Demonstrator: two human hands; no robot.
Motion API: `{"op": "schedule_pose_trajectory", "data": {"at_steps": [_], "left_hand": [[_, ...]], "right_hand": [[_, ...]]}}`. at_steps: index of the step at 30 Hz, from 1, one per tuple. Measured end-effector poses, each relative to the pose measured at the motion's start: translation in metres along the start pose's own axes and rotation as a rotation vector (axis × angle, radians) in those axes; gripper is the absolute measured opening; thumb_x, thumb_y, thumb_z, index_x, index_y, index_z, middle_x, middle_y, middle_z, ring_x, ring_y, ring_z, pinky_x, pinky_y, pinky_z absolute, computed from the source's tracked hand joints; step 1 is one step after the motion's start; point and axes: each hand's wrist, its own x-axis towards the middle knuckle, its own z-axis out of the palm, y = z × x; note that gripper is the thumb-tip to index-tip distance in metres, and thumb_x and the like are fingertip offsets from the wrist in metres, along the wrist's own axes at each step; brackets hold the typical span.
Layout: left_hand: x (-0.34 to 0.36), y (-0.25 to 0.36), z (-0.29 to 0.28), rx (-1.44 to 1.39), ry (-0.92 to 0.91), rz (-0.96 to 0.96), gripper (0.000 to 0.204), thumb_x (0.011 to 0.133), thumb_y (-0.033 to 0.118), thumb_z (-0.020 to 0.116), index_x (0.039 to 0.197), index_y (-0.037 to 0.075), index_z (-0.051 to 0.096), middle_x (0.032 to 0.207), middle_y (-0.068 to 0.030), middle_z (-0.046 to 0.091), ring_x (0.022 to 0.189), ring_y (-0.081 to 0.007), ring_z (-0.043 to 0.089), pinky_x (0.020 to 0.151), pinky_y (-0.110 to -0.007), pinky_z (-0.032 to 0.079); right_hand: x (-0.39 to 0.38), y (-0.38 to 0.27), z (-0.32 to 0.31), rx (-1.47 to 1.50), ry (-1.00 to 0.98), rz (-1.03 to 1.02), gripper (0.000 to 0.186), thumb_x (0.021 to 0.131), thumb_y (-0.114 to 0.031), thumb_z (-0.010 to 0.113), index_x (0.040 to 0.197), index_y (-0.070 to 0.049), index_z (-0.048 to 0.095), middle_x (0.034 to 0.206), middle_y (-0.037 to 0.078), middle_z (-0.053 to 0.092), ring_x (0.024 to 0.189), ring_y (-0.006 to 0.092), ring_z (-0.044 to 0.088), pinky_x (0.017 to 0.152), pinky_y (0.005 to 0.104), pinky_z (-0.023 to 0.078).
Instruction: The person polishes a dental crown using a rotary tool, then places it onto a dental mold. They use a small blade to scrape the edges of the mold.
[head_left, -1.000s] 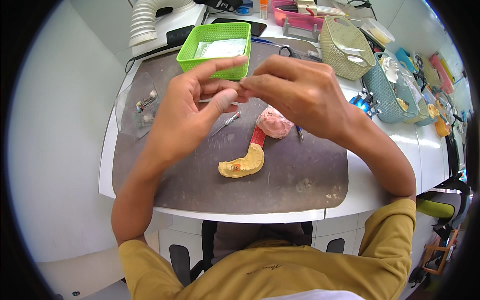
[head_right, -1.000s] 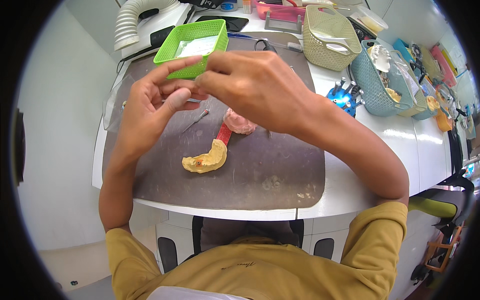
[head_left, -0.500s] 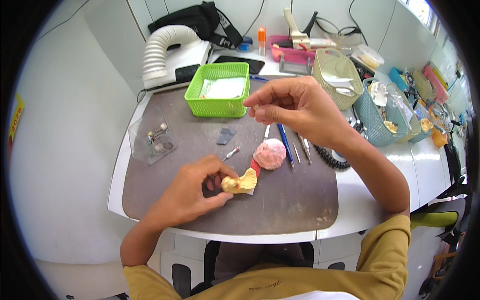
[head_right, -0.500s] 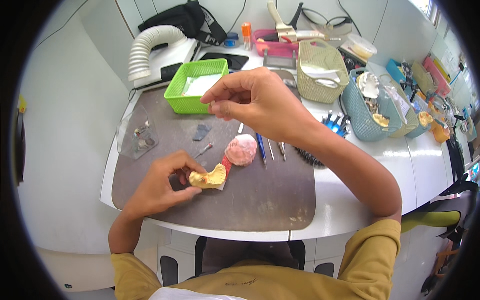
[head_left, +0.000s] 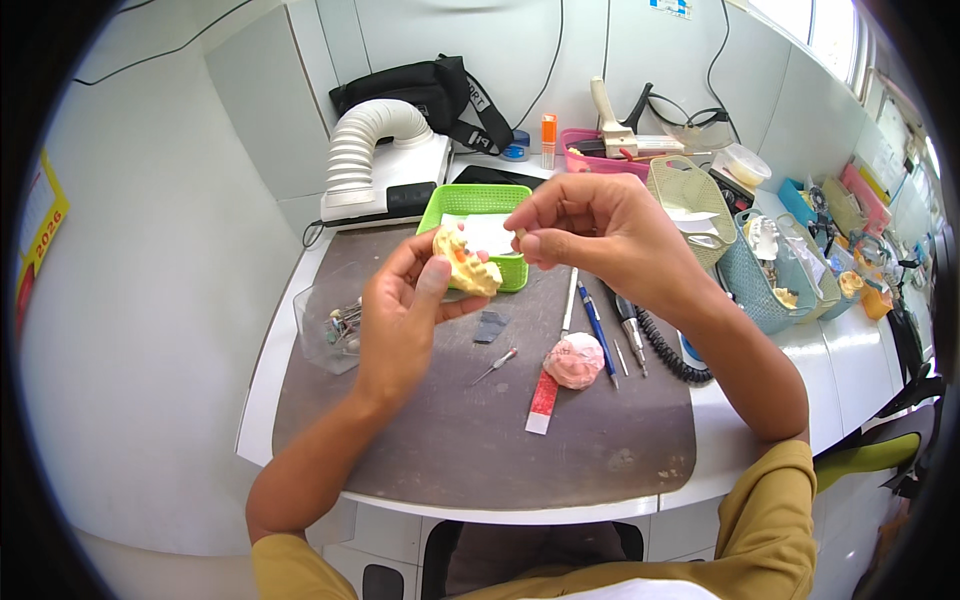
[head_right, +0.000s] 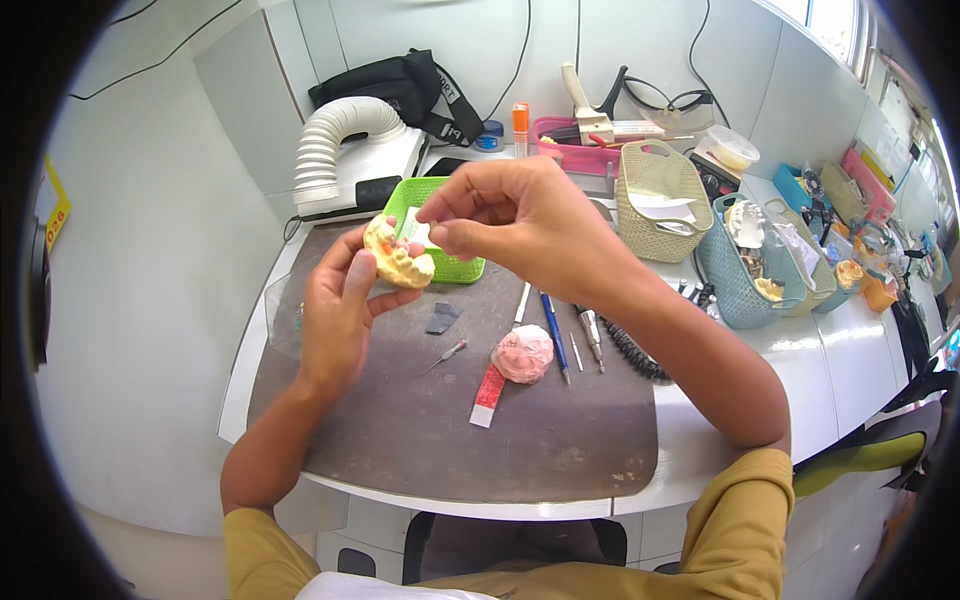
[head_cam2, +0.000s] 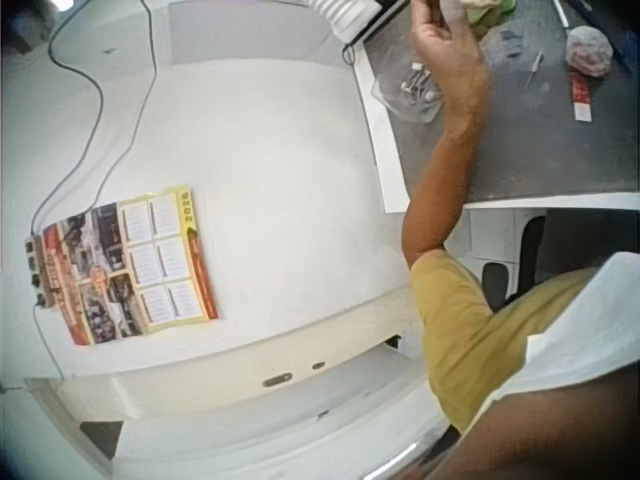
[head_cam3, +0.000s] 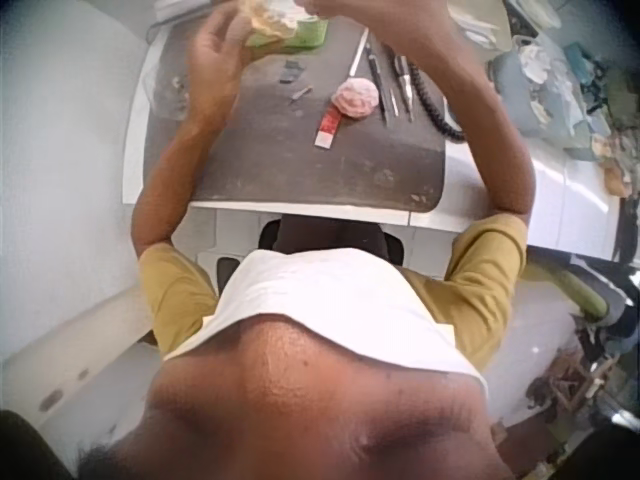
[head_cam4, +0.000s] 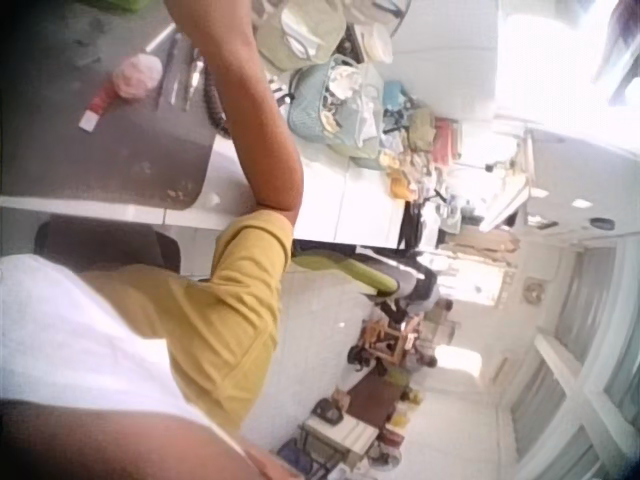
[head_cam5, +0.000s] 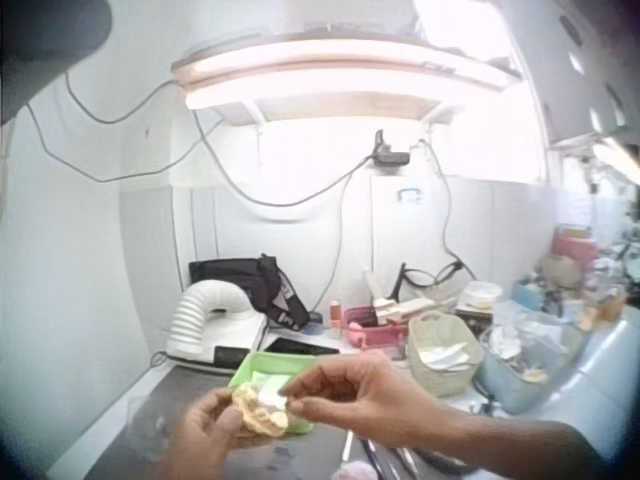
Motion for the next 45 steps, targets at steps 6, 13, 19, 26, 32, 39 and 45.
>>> {"op": "schedule_pose_trajectory", "data": {"at_steps": [6,13,19,26,32,39,45], "left_hand": [[-0.022,0.011,0.010,-0.047,-0.012,0.077,0.046,0.103,0.028,0.053,0.142,0.003,0.045,0.119,-0.0123,0.064,0.104,-0.0223,0.069,0.082,-0.036,0.063],[-0.027,0.011,0.012,-0.096,-0.038,0.023,0.047,0.101,0.020,0.057,0.143,0.002,0.045,0.123,-0.0135,0.062,0.107,-0.0226,0.067,0.085,-0.038,0.063],[-0.030,0.014,0.015,-0.041,-0.078,0.051,0.056,0.090,-0.003,0.064,0.143,-0.002,0.045,0.132,-0.0132,0.054,0.114,-0.0177,0.058,0.094,-0.035,0.059],[-0.030,0.011,0.014,0.075,-0.094,0.154,0.056,0.089,-0.003,0.065,0.142,-0.001,0.046,0.134,-0.0130,0.053,0.116,-0.0176,0.058,0.094,-0.033,0.058],[-0.031,0.010,0.013,0.091,-0.103,0.196,0.056,0.089,-0.001,0.065,0.142,0.000,0.047,0.132,-0.0127,0.054,0.117,-0.0180,0.058,0.092,-0.033,0.058],[-0.031,0.011,0.013,0.093,-0.119,0.179,0.055,0.089,0.000,0.066,0.141,0.000,0.047,0.129,-0.0116,0.055,0.116,-0.0179,0.059,0.092,-0.032,0.059],[-0.032,0.010,0.015,0.108,-0.110,0.226,0.056,0.089,0.001,0.066,0.142,0.000,0.047,0.127,-0.0106,0.055,0.116,-0.0178,0.059,0.091,-0.031,0.059]], "right_hand": [[-0.003,0.014,0.002,0.167,-0.073,0.121,0.022,0.090,-0.010,0.072,0.107,0.002,0.068,0.096,0.006,0.071,0.086,0.0088,0.067,0.078,0.0238,0.054],[-0.007,0.019,0.010,0.379,-0.118,0.210,0.019,0.089,-0.008,0.073,0.105,-0.001,0.066,0.095,0.006,0.071,0.086,0.0100,0.067,0.080,0.0250,0.054],[-0.008,0.022,0.010,0.374,-0.163,0.233,0.017,0.089,-0.007,0.073,0.102,-0.001,0.066,0.096,0.007,0.070,0.088,0.0114,0.068,0.081,0.0268,0.056],[-0.009,0.017,0.011,0.355,-0.162,0.237,0.014,0.089,-0.007,0.073,0.099,0.000,0.065,0.096,0.007,0.070,0.088,0.0119,0.068,0.082,0.0278,0.057],[-0.010,0.017,0.010,0.360,-0.190,0.249,0.014,0.088,-0.007,0.074,0.097,-0.001,0.065,0.096,0.007,0.070,0.088,0.0125,0.068,0.082,0.0280,0.057],[-0.010,0.016,0.010,0.359,-0.186,0.264,0.015,0.090,-0.010,0.074,0.098,-0.001,0.065,0.095,0.007,0.069,0.086,0.0117,0.067,0.079,0.0271,0.057],[-0.011,0.016,0.011,0.374,-0.170,0.232,0.017,0.093,-0.014,0.071,0.100,0.000,0.065,0.094,0.007,0.069,0.083,0.0110,0.067,0.076,0.0258,0.057]]}}
